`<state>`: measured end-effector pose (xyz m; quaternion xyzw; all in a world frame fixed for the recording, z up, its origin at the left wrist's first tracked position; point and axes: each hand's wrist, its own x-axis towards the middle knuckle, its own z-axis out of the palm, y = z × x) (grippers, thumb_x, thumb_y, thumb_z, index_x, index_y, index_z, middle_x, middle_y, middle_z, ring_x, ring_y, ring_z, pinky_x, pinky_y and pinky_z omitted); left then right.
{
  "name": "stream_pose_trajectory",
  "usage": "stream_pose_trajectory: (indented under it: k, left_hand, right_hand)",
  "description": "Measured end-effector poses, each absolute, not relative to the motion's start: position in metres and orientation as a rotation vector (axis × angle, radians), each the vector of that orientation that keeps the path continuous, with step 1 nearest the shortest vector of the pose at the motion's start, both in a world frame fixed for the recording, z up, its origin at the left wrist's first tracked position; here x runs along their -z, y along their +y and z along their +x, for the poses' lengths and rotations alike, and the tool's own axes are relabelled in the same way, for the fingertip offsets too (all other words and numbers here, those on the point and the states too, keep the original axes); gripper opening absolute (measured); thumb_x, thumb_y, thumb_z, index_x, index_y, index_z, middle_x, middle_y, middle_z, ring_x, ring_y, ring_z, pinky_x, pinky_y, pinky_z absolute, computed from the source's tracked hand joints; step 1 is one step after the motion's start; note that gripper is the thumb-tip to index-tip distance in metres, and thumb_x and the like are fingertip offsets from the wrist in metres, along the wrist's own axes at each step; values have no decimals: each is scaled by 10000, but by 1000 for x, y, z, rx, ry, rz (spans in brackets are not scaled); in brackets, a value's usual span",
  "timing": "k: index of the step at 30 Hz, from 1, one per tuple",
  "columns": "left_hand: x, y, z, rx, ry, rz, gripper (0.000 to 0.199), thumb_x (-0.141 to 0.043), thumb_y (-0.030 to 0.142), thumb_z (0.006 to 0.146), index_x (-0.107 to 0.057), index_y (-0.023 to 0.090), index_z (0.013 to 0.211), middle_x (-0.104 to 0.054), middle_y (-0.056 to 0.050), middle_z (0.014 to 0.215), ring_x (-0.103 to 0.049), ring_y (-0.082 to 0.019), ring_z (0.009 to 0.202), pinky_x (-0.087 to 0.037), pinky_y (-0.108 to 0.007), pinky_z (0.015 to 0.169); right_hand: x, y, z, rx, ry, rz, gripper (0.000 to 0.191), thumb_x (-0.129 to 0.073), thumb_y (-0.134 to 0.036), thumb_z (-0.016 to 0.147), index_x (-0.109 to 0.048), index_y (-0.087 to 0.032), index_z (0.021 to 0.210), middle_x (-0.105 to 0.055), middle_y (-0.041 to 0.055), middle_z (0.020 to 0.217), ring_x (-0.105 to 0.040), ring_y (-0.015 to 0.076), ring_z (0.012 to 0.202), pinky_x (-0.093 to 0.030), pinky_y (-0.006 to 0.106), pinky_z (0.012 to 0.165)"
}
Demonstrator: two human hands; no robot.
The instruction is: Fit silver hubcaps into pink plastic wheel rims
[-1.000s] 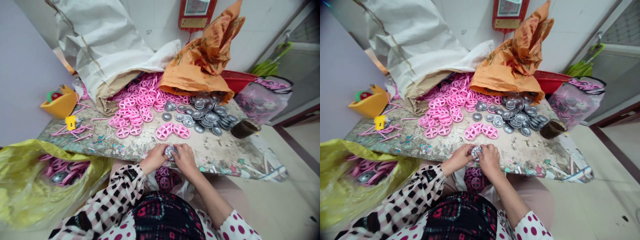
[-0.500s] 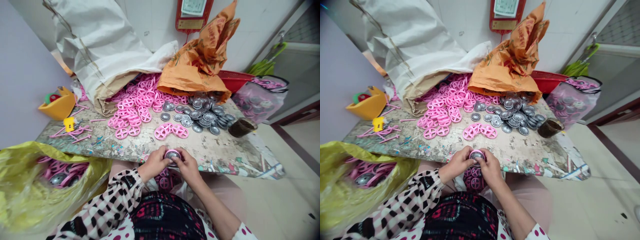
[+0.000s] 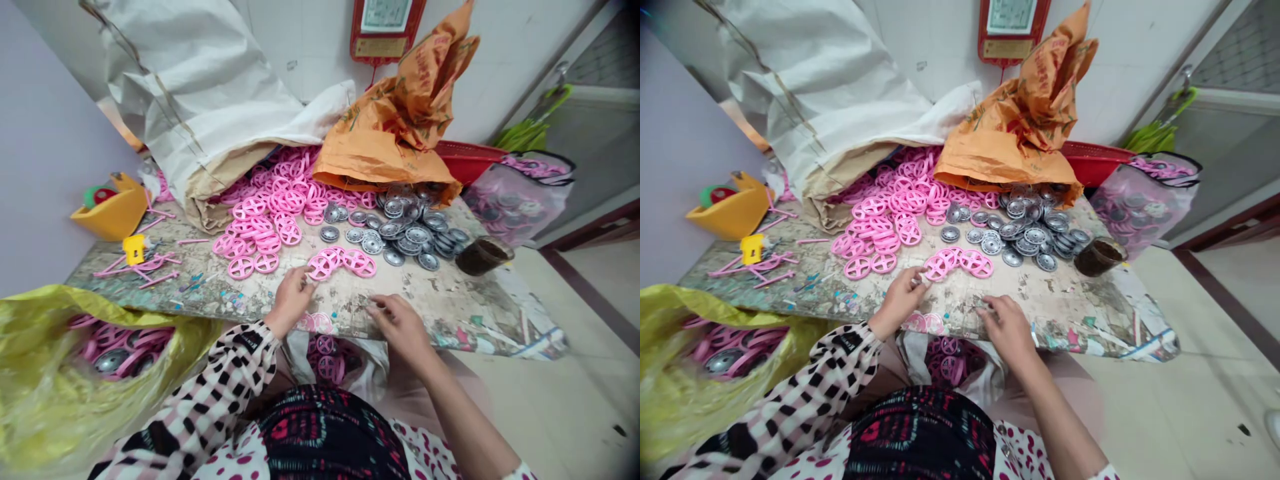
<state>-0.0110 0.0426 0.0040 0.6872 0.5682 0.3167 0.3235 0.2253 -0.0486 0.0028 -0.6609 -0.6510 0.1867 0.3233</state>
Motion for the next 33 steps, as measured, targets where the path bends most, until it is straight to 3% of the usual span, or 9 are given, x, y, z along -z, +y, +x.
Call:
stream_pose_trajectory:
  k: [3, 6, 9, 14, 18, 21, 23, 28, 33]
  left_hand:
    - [-3, 55, -5, -872, 1573, 1995, 445, -565, 257, 803, -528, 203, 1243, -495, -93, 1228, -575, -199, 969, -463, -330, 878]
    - [-3, 60, 1, -772, 1584, 2116, 504, -588, 303, 805, -495, 212, 1292, -475, -98, 1310, -495, -259, 1169, -404, -372, 989]
    - [-3, 60, 4, -700, 1623, 2112, 484, -594, 360, 813, -520, 226, 1272, -553, -88, 1238, -518, -271, 1139, -413, -387, 963]
    - [3, 59, 1, -875, 1597, 1988, 420, -632, 377, 790, -587, 230, 1181, -599, -58, 1159, -558, -221, 1077, -434, -322, 920]
    - [6, 59, 1, -1054, 1523, 1864, 358, -644, 339, 773, -603, 202, 1101, -589, -49, 1122, -587, -169, 952, -467, -270, 829]
    - [2, 52, 1, -1067, 1486, 1872, 440, -659, 337, 751, -561, 184, 1152, -595, -57, 1098, -578, -171, 899, -475, -284, 788]
    - [-4, 43, 1, -988, 1434, 1991, 505, -690, 346, 718, -553, 193, 1179, -603, -56, 1094, -556, -200, 946, -462, -316, 826]
    - [-16, 20, 0, -568, 1204, 2310, 634, -729, 379, 680, -527, 199, 1252, -594, -63, 1093, -493, -255, 1028, -408, -381, 917]
    - [-10, 21, 1, -423, 1291, 2230, 677, -730, 419, 683, -515, 171, 1275, -520, -97, 1129, -469, -267, 1073, -387, -383, 945]
  right_hand:
    - [6, -21, 255, -287, -1641, -1880, 345, -448, -395, 865, -672, -169, 996, -630, 89, 909, -573, 221, 849, -445, 350, 794]
    - [11, 11, 275, -28, -1711, -2017, 370, -389, -299, 889, -650, -118, 1078, -634, 134, 1035, -543, 255, 982, -387, 396, 895]
    - [11, 37, 279, 75, -1834, -2113, 401, -359, -271, 923, -590, -97, 1201, -580, 167, 1212, -484, 280, 1101, -339, 417, 931]
    - [14, 48, 267, 123, -1918, -2258, 400, -388, -346, 944, -570, -157, 1246, -517, 142, 1323, -450, 329, 1089, -334, 434, 841]
    - [11, 26, 259, 239, -2001, -2215, 355, -393, -357, 952, -618, -188, 1169, -595, 120, 1205, -478, 303, 989, -320, 411, 799]
    - [5, 5, 257, 268, -2058, -2210, 308, -406, -333, 950, -664, -183, 1022, -638, 116, 1005, -496, 270, 905, -315, 386, 784]
    - [1, -4, 257, 225, -2076, -2213, 284, -420, -313, 945, -665, -180, 1000, -620, 109, 948, -506, 253, 876, -325, 367, 777]
    - [1, -3, 269, -37, -1964, -2186, 342, -528, -266, 884, -595, -141, 1195, -555, 127, 1045, -522, 231, 929, -374, 310, 801]
    - [4, 9, 284, -296, -1851, -2193, 333, -645, -314, 773, -649, -167, 1071, -550, 85, 924, -543, 208, 856, -398, 285, 763]
